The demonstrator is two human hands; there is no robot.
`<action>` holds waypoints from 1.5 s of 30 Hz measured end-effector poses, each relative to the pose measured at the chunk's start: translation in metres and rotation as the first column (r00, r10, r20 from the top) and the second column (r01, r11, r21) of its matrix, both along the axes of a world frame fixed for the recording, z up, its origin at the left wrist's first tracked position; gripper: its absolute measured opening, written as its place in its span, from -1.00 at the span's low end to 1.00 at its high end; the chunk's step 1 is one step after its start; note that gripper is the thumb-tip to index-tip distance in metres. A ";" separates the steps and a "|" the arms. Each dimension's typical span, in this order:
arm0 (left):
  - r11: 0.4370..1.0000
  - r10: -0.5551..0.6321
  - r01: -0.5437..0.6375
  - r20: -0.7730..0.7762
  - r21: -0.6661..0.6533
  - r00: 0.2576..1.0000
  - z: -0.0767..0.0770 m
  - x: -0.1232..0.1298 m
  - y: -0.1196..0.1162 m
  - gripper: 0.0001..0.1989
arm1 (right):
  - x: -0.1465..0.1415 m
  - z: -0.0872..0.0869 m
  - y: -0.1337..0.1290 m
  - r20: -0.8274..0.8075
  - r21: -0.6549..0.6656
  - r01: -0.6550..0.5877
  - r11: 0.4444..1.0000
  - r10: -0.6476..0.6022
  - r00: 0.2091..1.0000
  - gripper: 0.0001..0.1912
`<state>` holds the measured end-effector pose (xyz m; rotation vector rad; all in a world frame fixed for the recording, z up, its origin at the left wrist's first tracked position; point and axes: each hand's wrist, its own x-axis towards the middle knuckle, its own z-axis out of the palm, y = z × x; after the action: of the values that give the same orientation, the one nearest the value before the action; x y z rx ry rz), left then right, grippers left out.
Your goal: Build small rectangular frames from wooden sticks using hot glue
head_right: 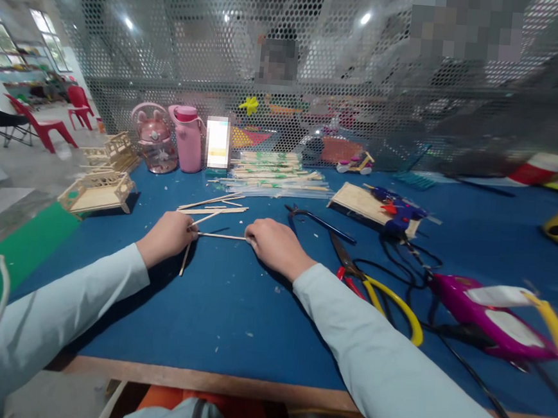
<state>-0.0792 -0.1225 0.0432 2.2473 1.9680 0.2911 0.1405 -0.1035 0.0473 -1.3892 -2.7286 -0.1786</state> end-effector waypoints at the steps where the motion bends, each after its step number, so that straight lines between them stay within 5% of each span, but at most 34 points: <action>1: 1.000 0.001 -0.001 0.006 0.004 1.000 0.000 0.000 0.002 -0.80 | 0.000 0.000 0.001 -0.001 0.005 -0.003 1.000 0.003 1.000 -0.80; 9: 1.000 -0.026 0.027 0.101 -0.012 0.995 0.000 -0.007 -0.006 -0.80 | 0.003 -0.004 0.005 -0.017 0.004 -0.052 0.999 0.052 0.998 -0.80; 15: 0.997 0.025 -0.011 0.182 -0.077 0.983 0.007 -0.026 -0.001 -0.61 | 0.003 -0.003 0.001 -0.010 0.018 -0.048 0.999 0.048 0.999 -0.78; 21: 0.986 -0.082 0.114 0.241 -0.120 0.967 0.004 -0.031 0.001 -0.73 | 0.003 -0.002 -0.002 0.010 0.027 -0.040 0.999 0.039 0.999 -0.78; 35: 0.997 -0.036 0.050 0.215 -0.064 0.976 0.000 -0.023 -0.003 -0.77 | 0.003 0.000 -0.005 0.022 0.012 -0.041 0.999 0.040 0.999 -0.75; 42: 1.000 -0.029 0.030 0.221 0.000 0.975 0.004 -0.026 -0.002 -0.76 | 0.007 0.015 -0.019 -0.240 0.059 -0.060 0.996 0.073 0.968 -0.76; 45: 0.996 -0.074 0.057 0.250 0.073 0.965 0.003 -0.025 -0.002 -0.77 | 0.020 0.028 -0.019 -0.436 0.101 0.123 0.987 -0.067 0.898 -0.82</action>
<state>-0.1039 -0.1250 0.0463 2.1820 1.7748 0.6087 0.1608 -0.1227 0.0749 -1.3391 -2.2505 -0.0386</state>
